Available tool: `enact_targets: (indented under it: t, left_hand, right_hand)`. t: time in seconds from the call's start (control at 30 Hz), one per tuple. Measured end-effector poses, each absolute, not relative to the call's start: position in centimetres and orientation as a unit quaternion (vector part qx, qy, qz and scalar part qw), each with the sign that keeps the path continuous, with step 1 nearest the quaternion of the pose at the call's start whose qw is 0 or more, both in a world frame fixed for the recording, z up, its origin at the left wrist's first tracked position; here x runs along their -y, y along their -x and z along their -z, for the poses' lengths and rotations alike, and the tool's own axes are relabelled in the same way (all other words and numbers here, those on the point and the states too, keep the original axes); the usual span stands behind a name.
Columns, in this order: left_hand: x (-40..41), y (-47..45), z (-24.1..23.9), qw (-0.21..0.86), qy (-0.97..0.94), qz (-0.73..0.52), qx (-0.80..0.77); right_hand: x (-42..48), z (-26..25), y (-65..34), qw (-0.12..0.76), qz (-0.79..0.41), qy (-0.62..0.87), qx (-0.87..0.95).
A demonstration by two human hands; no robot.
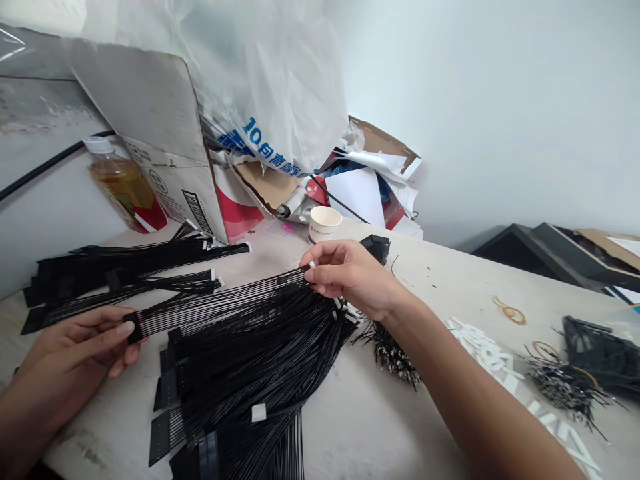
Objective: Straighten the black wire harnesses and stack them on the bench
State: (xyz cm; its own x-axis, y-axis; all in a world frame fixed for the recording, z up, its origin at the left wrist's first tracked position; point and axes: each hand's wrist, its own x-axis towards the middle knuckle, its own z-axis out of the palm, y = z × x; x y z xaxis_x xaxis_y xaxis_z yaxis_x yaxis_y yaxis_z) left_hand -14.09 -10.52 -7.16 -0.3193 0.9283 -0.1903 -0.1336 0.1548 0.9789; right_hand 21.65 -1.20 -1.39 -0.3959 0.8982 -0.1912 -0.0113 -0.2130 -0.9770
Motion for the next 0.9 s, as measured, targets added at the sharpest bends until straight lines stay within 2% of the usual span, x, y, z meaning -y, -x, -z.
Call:
enact_targets:
  t: [0.6, 0.9]
  left_hand:
    - [11.2, 13.8, 7.0, 0.474, -0.366, -0.552, -0.581]
    - [13.3, 11.6, 5.8, 0.509, -0.365, -0.527, -0.575]
  right_hand:
    - [0.9, 1.5, -22.1, 0.326, -0.61, 0.473, 0.547]
    - [0.0, 1.6, -23.9, 0.363, -0.593, 0.448, 0.562]
